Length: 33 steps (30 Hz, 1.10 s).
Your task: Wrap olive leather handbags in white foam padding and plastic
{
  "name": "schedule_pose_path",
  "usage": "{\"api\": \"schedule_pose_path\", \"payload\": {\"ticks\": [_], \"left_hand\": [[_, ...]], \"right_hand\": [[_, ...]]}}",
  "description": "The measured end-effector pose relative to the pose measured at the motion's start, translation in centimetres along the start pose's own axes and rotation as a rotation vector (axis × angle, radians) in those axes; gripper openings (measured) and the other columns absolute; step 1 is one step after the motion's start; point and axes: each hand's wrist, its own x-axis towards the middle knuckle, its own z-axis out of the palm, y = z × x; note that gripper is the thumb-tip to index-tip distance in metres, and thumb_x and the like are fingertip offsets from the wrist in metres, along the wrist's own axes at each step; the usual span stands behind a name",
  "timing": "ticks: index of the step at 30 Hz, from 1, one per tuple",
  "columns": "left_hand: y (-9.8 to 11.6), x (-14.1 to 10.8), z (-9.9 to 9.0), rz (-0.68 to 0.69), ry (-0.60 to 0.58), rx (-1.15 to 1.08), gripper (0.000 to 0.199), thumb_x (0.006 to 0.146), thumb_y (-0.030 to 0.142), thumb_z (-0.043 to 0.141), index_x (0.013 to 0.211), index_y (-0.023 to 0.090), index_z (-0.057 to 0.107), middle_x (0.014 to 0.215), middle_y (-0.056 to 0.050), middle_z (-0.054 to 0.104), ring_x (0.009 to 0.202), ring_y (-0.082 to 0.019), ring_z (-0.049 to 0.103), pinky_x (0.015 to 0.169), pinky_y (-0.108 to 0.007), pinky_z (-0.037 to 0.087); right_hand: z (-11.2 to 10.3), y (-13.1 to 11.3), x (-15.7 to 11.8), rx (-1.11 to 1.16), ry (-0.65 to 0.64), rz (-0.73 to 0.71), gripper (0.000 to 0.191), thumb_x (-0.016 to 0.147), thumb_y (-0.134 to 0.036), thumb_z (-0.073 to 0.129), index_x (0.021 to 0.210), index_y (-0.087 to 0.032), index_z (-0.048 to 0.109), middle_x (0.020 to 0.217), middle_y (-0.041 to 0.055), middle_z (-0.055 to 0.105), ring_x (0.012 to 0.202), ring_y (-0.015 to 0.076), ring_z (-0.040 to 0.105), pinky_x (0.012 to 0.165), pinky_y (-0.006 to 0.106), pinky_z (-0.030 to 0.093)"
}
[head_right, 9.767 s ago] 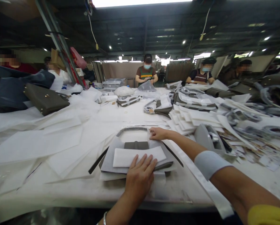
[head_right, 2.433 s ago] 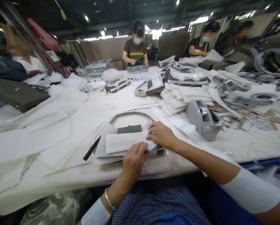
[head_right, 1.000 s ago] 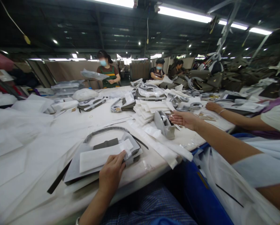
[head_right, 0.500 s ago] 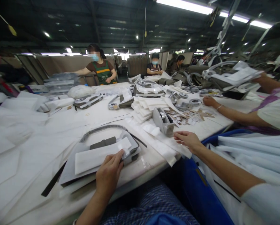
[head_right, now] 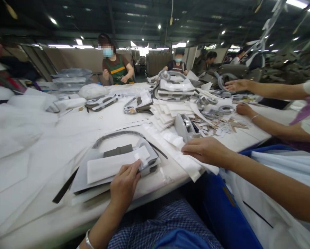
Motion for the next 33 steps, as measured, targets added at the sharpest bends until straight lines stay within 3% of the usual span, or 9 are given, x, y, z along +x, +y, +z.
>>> {"api": "schedule_pose_path", "payload": {"ticks": [6, 10, 13, 16, 21, 27, 33], "left_hand": [[0.1, 0.0, 0.1, -0.024, 0.004, 0.006, 0.04, 0.088, 0.013, 0.067, 0.126, 0.017, 0.057, 0.103, -0.003, 0.074, 0.093, -0.018, 0.064, 0.082, -0.03, 0.056], [0.1, 0.0, 0.3, -0.027, 0.03, -0.001, 0.037, 0.09, 0.015, 0.065, 0.127, 0.016, 0.056, 0.102, -0.004, 0.074, 0.092, -0.018, 0.064, 0.083, -0.029, 0.056], [0.1, 0.0, 0.5, -0.029, 0.053, -0.022, 0.038, 0.089, 0.015, 0.067, 0.126, 0.015, 0.057, 0.1, -0.004, 0.074, 0.092, -0.018, 0.064, 0.084, -0.028, 0.056], [0.1, 0.1, 0.5, -0.032, 0.071, -0.033, 0.04, 0.088, 0.014, 0.068, 0.126, 0.014, 0.057, 0.1, -0.004, 0.074, 0.091, -0.018, 0.064, 0.084, -0.027, 0.057], [0.1, 0.1, 0.5, -0.022, 0.057, -0.027, 0.035, 0.093, 0.015, 0.062, 0.128, 0.016, 0.058, 0.107, -0.004, 0.074, 0.094, -0.018, 0.064, 0.086, -0.028, 0.057], [0.0, 0.0, 0.7, -0.006, 0.051, -0.009, 0.021, 0.094, 0.018, 0.061, 0.115, 0.016, 0.063, 0.115, -0.006, 0.071, 0.097, -0.02, 0.064, 0.088, -0.031, 0.055], [0.1, -0.3, 1.0, -0.047, 0.086, 0.016, 0.011, 0.093, 0.017, 0.061, 0.103, 0.019, 0.063, 0.119, -0.005, 0.069, 0.094, -0.019, 0.064, 0.083, -0.031, 0.055]], "right_hand": [[1.4, -5.9, 9.7, 0.121, -0.196, -0.33, 0.02, 0.088, -0.044, 0.062, 0.083, -0.029, 0.074, 0.08, 0.0003, 0.072, 0.075, 0.017, 0.065, 0.069, 0.026, 0.042], [2.9, -7.8, 14.6, 0.04, -0.305, -0.489, 0.016, 0.083, -0.037, 0.067, 0.07, -0.028, 0.07, 0.07, -0.0021, 0.067, 0.065, 0.0153, 0.059, 0.059, 0.027, 0.035], [3.9, -8.6, 17.1, -0.068, -0.393, -0.549, 0.008, 0.079, -0.031, 0.07, 0.071, -0.028, 0.071, 0.07, -0.0029, 0.069, 0.065, 0.0154, 0.059, 0.058, 0.027, 0.032], [4.8, -9.2, 18.7, -0.161, -0.451, -0.595, 0.003, 0.077, -0.027, 0.072, 0.076, -0.03, 0.073, 0.074, -0.003, 0.071, 0.065, 0.0154, 0.058, 0.057, 0.027, 0.028], [5.7, -10.0, 20.4, -0.174, -0.525, -0.577, 0.015, 0.068, -0.018, 0.076, 0.07, -0.033, 0.074, 0.069, -0.0064, 0.072, 0.063, 0.0139, 0.057, 0.056, 0.027, 0.027], [6.5, -10.6, 21.4, -0.191, -0.549, -0.586, 0.021, 0.061, -0.015, 0.083, 0.064, -0.034, 0.074, 0.061, -0.0094, 0.069, 0.056, 0.0121, 0.054, 0.054, 0.027, 0.026], [6.7, -11.8, 22.2, -0.364, -0.648, -0.607, 0.012, 0.066, -0.021, 0.082, 0.069, -0.03, 0.076, 0.063, -0.0059, 0.07, 0.058, 0.0125, 0.056, 0.054, 0.026, 0.025]]}}
